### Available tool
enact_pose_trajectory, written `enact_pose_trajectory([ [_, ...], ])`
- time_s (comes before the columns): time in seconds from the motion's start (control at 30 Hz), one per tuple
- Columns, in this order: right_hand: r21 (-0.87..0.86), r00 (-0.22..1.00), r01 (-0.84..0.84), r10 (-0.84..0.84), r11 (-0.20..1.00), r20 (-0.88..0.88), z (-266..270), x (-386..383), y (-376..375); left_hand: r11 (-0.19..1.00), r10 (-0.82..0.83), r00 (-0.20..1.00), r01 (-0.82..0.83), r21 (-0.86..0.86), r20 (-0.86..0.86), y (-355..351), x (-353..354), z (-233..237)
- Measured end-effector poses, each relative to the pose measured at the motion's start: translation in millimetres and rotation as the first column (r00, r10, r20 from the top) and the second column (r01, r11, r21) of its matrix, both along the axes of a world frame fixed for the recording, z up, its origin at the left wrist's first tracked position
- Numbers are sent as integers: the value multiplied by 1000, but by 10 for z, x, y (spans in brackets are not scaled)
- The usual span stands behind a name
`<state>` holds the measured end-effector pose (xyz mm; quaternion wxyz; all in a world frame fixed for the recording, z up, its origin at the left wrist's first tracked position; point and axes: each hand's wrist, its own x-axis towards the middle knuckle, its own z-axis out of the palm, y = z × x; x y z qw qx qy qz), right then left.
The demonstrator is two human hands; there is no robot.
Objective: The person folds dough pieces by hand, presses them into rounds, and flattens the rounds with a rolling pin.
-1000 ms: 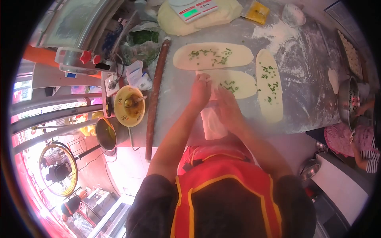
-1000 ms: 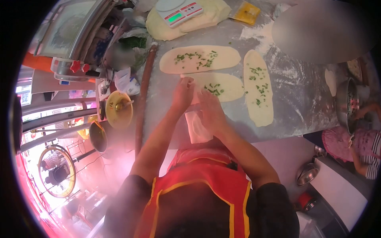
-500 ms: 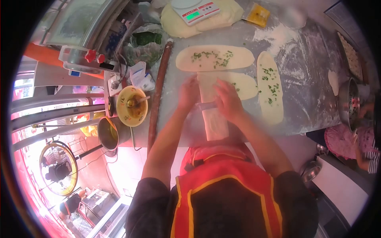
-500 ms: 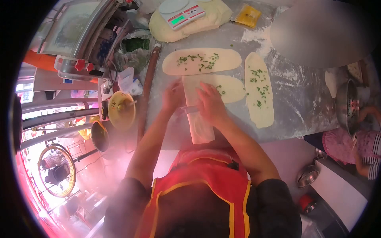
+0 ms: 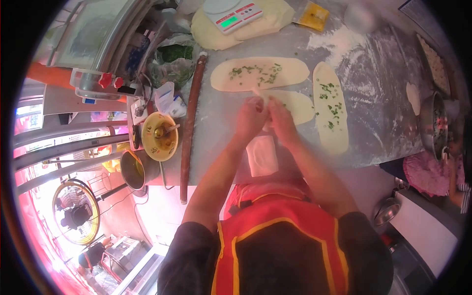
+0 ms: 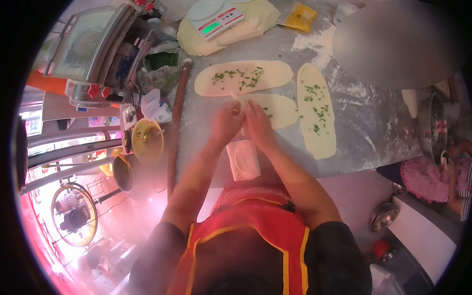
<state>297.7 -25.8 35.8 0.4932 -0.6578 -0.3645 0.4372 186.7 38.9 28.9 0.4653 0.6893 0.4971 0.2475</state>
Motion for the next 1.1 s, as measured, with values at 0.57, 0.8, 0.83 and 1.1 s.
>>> enact_pose_trajectory([
  [0.57,-115,559,50,67,992,827,-126,1015,-172,772,-124,922,321,549,-366,-282,344,-163],
  [0.8,-311,532,74,227,947,816,-131,1186,-22,628,-268,848,514,584,-458,-256,510,-257],
  [0.83,-319,513,54,247,946,822,-152,1215,-13,645,-272,855,502,576,-442,-262,519,-241],
  [1.1,-330,740,-10,229,944,633,140,1207,24,677,-297,882,466,571,-367,-263,491,-242],
])
